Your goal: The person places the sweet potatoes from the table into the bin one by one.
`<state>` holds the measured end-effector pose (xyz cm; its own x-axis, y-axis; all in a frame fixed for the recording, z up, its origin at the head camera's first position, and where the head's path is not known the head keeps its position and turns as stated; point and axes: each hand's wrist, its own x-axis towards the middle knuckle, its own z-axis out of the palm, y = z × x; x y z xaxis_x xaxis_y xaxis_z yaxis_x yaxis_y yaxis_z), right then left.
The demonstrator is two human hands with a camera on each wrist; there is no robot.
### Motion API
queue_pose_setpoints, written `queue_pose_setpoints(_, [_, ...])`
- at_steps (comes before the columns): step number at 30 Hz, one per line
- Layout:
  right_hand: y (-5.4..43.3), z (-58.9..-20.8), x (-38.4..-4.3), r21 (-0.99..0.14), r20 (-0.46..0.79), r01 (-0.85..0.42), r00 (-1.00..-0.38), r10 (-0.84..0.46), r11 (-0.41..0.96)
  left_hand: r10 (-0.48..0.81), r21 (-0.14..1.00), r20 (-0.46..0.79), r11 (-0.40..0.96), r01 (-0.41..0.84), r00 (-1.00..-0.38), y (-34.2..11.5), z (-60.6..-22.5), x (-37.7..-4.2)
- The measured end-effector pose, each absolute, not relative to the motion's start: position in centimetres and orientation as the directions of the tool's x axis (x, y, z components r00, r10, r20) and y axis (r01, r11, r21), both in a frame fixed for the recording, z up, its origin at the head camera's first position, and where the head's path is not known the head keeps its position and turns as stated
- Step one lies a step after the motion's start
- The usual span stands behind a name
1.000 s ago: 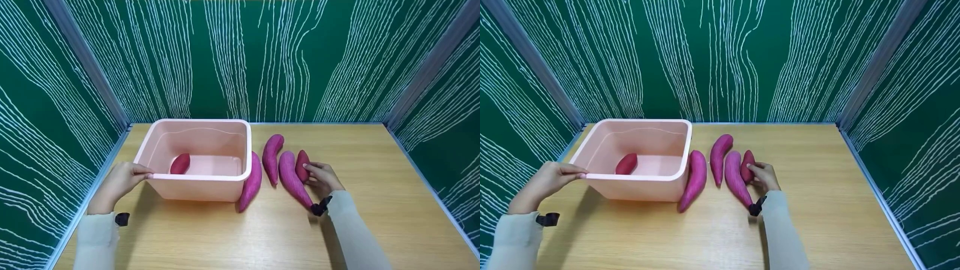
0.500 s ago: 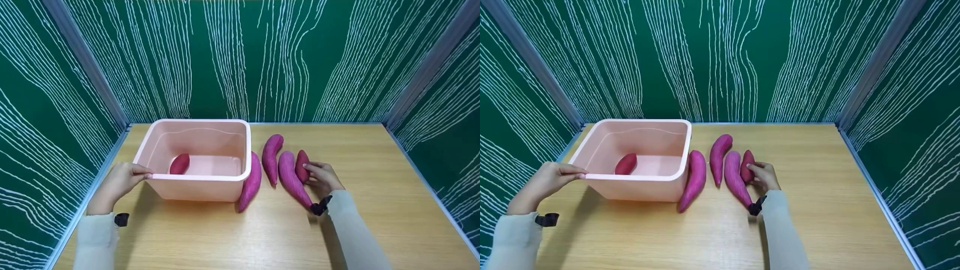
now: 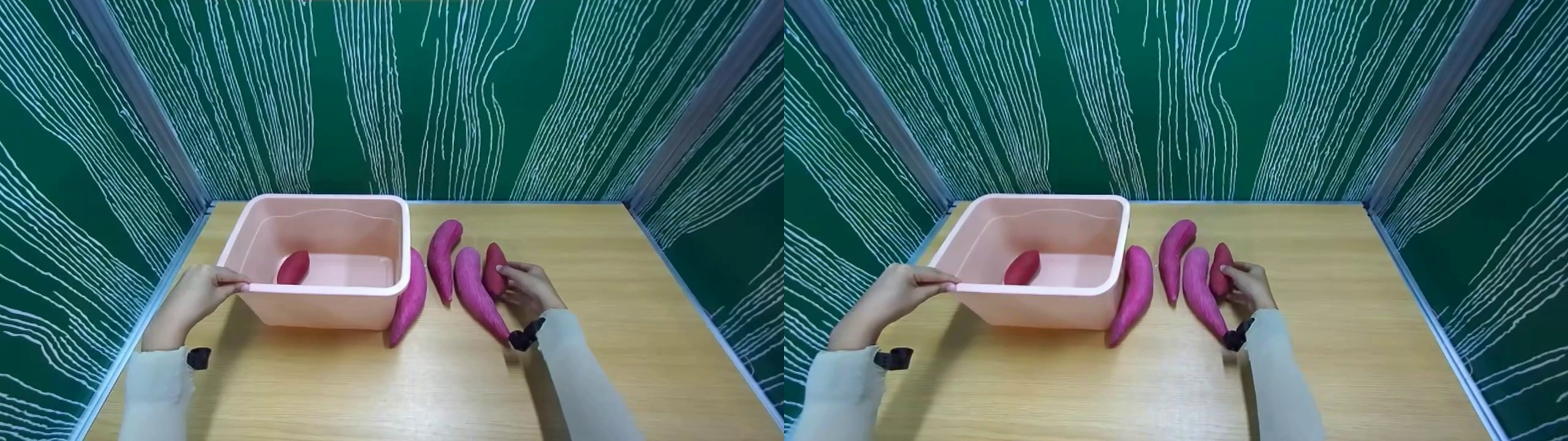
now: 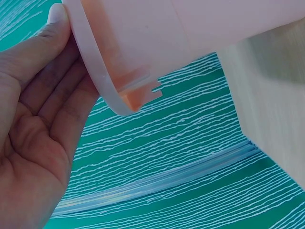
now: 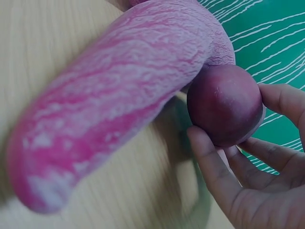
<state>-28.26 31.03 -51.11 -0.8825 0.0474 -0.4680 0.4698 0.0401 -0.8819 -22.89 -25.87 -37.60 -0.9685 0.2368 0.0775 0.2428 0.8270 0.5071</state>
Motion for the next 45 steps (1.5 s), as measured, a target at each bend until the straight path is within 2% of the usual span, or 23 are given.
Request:
queue_pose_setpoints(7, [30.9, -49.9, -27.9, -0.864, -0.503, 0.502, -0.864, 0.034, -0.035, 0.239, 0.511, 0.064, 0.826, 0.238, -0.969, -25.9, -37.5, -23.0])
queue_pose_setpoints(22, [30.3, -47.5, -28.3, -0.917, -0.381, 0.379, -0.925, 0.013, 0.126, 0.248, 0.514, 0.067, 0.822, 0.246, -0.966, -25.9, -37.5, -23.0])
queue_pose_setpoints(45, [27.2, -42.6, -29.1, -0.939, -0.328, 0.324, -0.945, -0.013, 0.118, 0.241, 0.537, 0.048, 0.812, 0.229, -0.969, -26.0, -37.3, -23.0])
